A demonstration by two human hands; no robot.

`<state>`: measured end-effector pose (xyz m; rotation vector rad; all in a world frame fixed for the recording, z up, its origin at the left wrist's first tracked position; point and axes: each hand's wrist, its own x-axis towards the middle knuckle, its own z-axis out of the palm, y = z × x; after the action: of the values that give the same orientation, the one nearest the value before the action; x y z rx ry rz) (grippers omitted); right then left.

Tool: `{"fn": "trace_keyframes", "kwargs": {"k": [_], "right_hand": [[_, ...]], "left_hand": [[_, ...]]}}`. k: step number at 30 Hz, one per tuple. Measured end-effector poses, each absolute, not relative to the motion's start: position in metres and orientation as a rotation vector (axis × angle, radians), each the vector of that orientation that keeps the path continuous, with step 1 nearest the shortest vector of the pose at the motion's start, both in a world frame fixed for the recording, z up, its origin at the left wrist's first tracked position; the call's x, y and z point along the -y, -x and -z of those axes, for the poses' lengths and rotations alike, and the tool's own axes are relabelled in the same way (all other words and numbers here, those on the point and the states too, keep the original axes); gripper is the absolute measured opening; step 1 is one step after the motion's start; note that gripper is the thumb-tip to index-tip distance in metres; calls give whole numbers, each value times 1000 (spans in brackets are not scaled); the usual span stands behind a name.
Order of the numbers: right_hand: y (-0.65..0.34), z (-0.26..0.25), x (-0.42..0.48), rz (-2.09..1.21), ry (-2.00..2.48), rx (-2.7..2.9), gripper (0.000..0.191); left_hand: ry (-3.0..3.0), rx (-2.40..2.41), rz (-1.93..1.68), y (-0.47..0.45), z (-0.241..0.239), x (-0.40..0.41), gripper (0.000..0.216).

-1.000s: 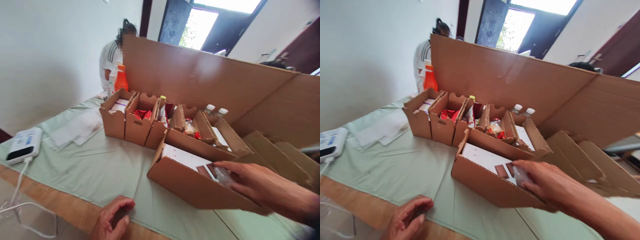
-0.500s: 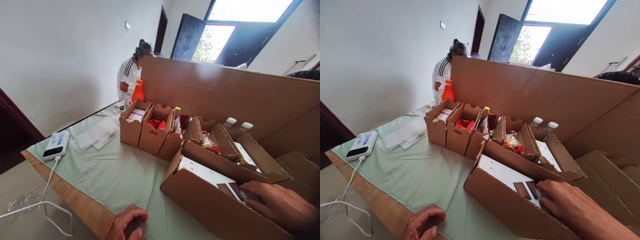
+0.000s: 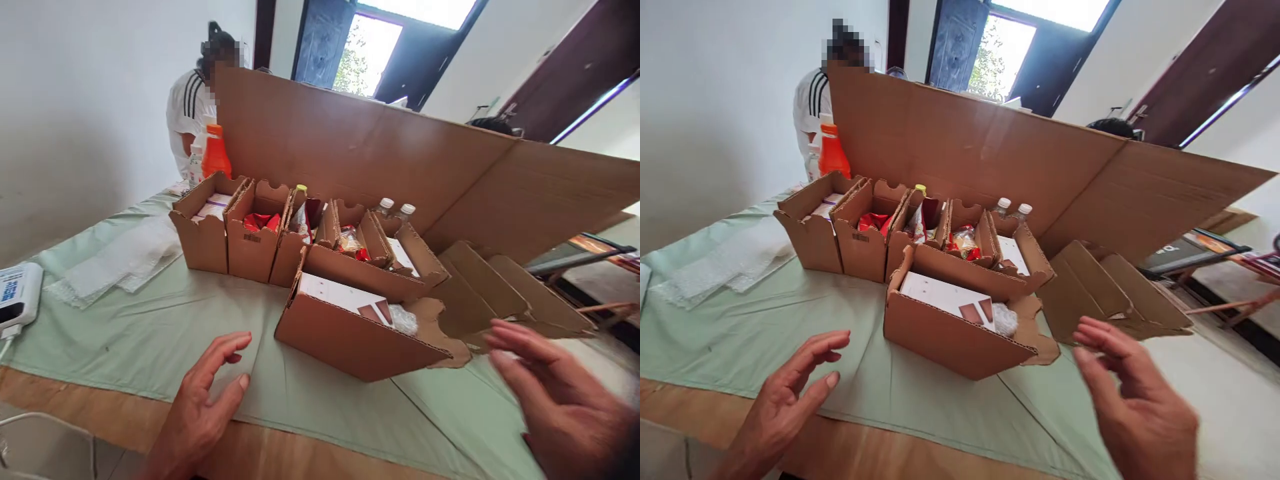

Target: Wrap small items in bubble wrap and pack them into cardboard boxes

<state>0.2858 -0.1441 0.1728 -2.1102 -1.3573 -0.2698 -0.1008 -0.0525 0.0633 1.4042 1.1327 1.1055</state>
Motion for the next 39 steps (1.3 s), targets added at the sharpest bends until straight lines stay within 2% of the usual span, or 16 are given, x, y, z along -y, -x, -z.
{"fn": "trace_keyframes", "kwargs": {"k": [3,5,11,16,20,22,26,31,34,39], "right_hand": [[-266,-138,151,-124,2037,1169,48],[-255,-120,141,-265,1967,1174,57],[-238,-102,121,-334,1814,1280,48],[-222,-79,171,-190,1834,1163,46],[-170,-84,157,-386,1752,1299,42],[-149,-99,125,-471,1666,1379,43],[-156,-114,94,-364,1555,1331,44],[-199,-77,150,-154,1752,1231,43],[-192,-51,174,-217,1796,1337,48],[-185,-36,177,-288,1781,1460,57]], "left_hand": [[-1381,-1105,-1018,83,-77,40,60],[-1381,-1069,-1017,65,-82,29,71],[-1503,-792,-992,7,-86,7,83],[-1578,-861,-966,30,-63,48,79],[-1508,-1057,-1050,96,-57,65,62],[-1460,-1145,-1180,112,-72,54,67],[-1509,-1060,-1334,90,-101,30,75],[-1617,-946,-1124,61,-83,53,84],[-1495,-1030,-1104,74,-63,66,78],[-1446,-1047,-1094,97,-56,53,54]]}}
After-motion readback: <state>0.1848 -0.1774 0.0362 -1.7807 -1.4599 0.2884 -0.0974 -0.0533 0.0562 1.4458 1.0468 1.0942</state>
